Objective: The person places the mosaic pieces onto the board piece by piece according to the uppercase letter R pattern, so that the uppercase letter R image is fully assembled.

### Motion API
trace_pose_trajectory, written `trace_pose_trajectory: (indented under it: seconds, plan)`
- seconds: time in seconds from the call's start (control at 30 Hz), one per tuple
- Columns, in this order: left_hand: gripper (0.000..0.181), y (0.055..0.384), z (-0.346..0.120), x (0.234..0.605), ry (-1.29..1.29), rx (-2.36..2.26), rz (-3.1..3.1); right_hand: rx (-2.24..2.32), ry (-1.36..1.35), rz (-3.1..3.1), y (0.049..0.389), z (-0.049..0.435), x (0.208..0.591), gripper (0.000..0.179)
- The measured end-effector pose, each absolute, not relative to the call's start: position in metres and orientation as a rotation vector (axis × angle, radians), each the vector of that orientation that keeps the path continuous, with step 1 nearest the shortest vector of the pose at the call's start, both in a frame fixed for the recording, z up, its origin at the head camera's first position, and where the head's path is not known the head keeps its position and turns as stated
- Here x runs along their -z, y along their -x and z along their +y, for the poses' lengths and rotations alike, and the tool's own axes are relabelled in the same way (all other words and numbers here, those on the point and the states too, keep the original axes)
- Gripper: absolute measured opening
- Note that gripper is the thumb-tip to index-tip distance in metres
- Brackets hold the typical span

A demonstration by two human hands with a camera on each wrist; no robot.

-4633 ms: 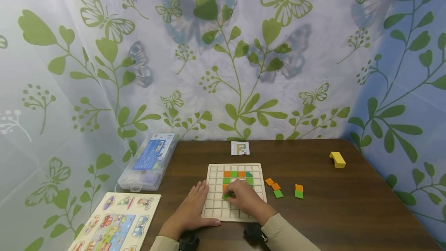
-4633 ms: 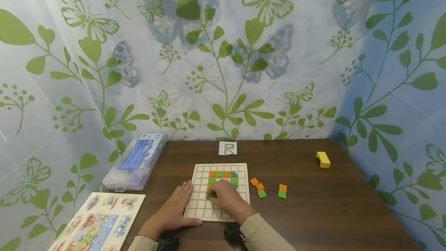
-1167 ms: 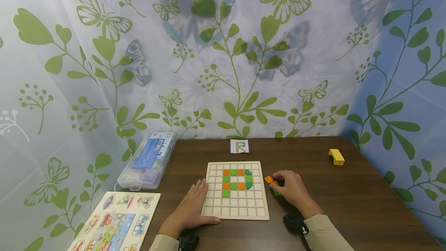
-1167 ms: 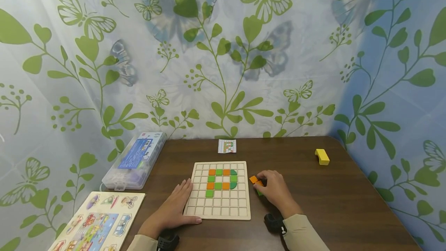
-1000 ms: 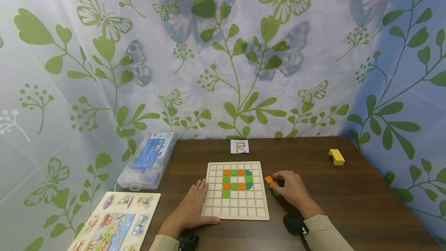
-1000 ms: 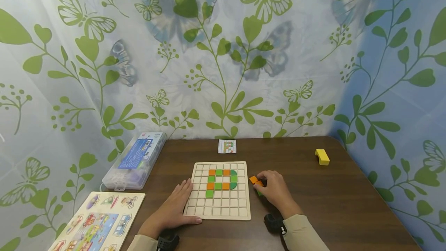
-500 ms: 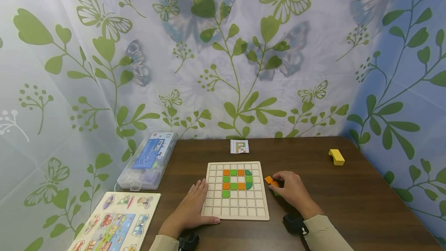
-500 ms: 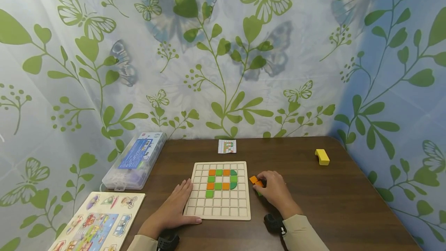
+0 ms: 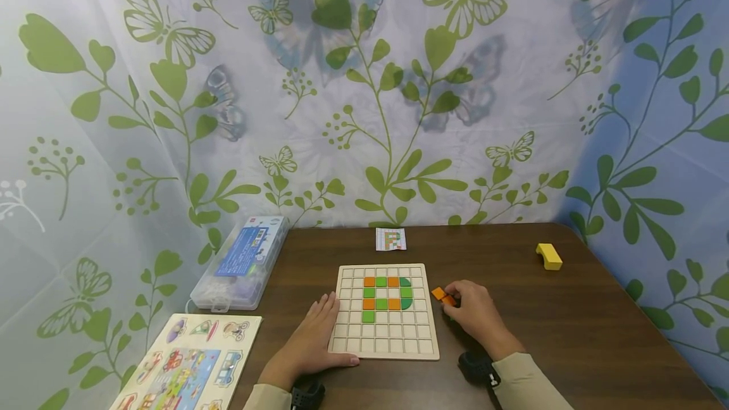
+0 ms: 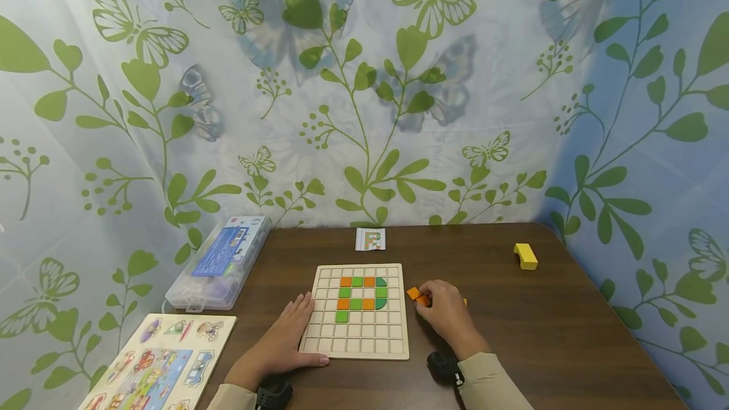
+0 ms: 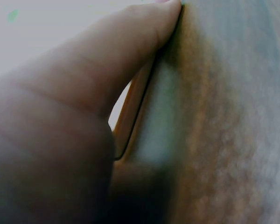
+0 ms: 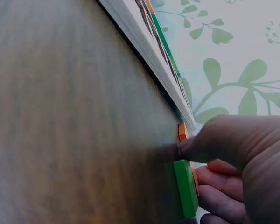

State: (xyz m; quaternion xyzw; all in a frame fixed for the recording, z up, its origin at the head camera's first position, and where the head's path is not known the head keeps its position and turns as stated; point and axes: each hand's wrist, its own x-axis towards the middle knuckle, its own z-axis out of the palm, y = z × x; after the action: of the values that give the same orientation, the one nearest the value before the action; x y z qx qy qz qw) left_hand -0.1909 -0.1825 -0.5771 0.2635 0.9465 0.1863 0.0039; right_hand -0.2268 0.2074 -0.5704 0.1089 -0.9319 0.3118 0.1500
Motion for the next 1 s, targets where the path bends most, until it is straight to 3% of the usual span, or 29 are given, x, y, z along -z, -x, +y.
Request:
trace_pose_trajectory:
  seconds: [1.0]
  plan:
    - [0.131,0.191,-0.184,0.579,-0.845,-0.586,2.969,-1.018,-0.328,-2.579,0.219,0.186,0.566,0.022]
